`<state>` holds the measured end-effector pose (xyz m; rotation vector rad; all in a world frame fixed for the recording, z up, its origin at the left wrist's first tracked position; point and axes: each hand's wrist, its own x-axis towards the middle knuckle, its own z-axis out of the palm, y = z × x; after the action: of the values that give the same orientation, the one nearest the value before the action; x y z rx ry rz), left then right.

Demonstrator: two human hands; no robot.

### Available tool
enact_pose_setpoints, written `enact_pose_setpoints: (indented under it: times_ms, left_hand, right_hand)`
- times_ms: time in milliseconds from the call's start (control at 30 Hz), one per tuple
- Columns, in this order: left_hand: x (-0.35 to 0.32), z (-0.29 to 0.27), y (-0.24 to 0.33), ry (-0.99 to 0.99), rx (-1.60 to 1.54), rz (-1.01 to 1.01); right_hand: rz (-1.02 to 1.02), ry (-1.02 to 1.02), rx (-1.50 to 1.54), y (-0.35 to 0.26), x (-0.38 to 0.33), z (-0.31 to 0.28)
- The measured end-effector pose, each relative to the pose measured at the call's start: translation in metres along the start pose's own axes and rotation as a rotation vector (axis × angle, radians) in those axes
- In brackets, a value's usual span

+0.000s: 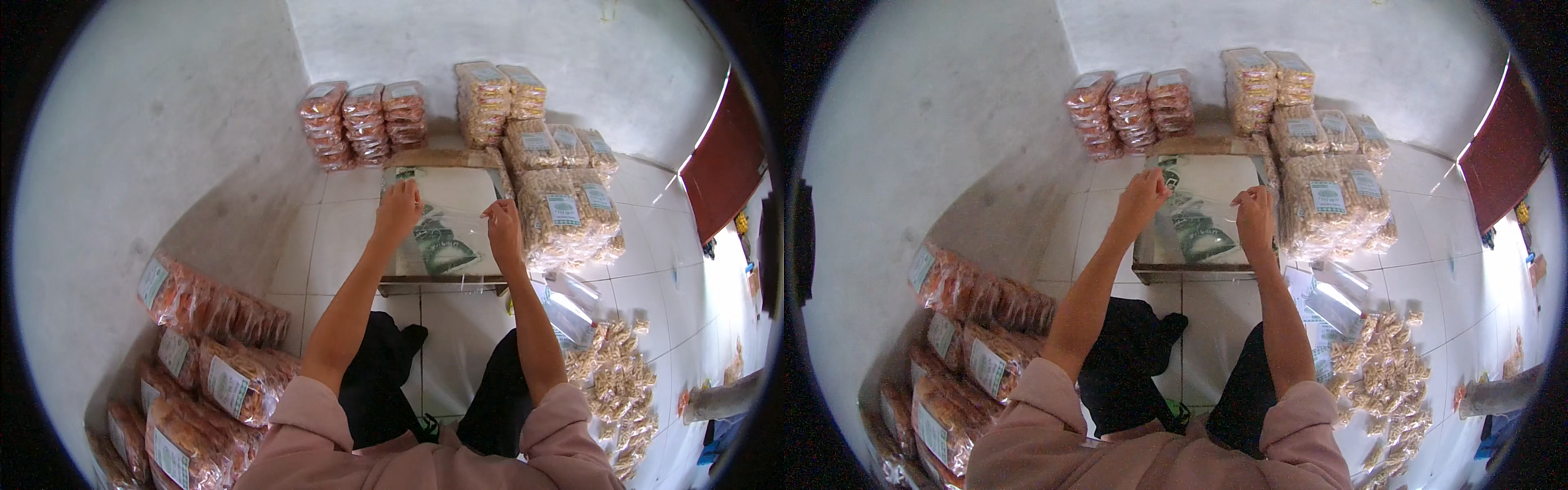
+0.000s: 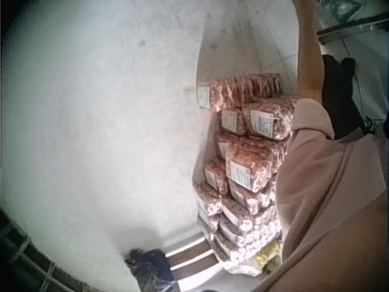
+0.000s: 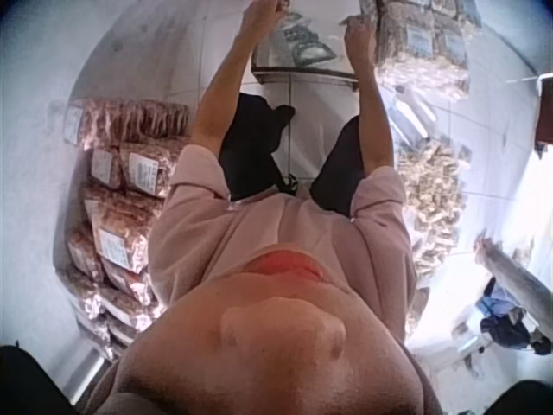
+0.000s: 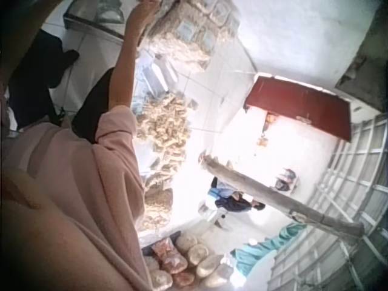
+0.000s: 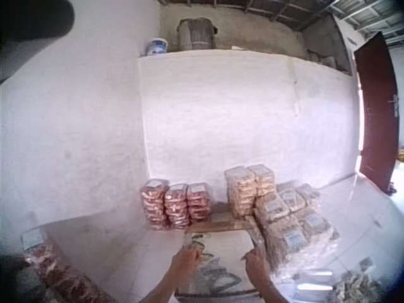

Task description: The person picks up snacks from the floor and places them into a plastic bag, then presses the bag against a flat surface to flatten it.

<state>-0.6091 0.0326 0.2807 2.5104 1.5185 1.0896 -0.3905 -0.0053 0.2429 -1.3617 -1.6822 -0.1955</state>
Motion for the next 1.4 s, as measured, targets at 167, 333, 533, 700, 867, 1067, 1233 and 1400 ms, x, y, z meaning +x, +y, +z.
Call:
enact_pose_setpoints:
  times_ms: [167,333,533,700,867,1067,1233,1400]
  left_hand:
    - [-0.021,0.024,-0.025,-0.045,-0.092,-0.079]
    - [0.013,0.05,-0.014,-0.138,-0.279,-0.417]
    - [0.034,0.012,-0.006,0.336,-0.536,0.177]
    - [0.021,0.036,-0.012,0.105,-0.335,0.269]
    - [-0.019,0.11,-0.054,-0.24,-0.051,0.235]
    - [-0.063,0.155,-0.146,-0.746,0.252,-0.034]
    - [-0.042,0.174,-0.044,-1.139,0.353,-0.106]
    - [-0.023,0.15,-0.017,-1.11,0.56,-0.189]
  right_hand:
    - [0.547,-0.24,0.518,-0.018,0.003,-0.005]
    - [0.34,-0.088,0.341,0.061,0.027,0.013]
    - [-0.273,0.312,0.214,-0.013,0.078,-0.021]
    - [-0.186,0.211,0.206,0.027,0.046,-0.007]
    - [0.077,-0.144,0.183,0.085,-0.03,0.046]
    - [0.142,-0.536,0.315,0.081,-0.073,0.105]
    - [0.001,-0.68,-0.114,0.124,-0.133,0.082]
    - [0.074,-0.69,0.002,0.095,-0.135,0.062]
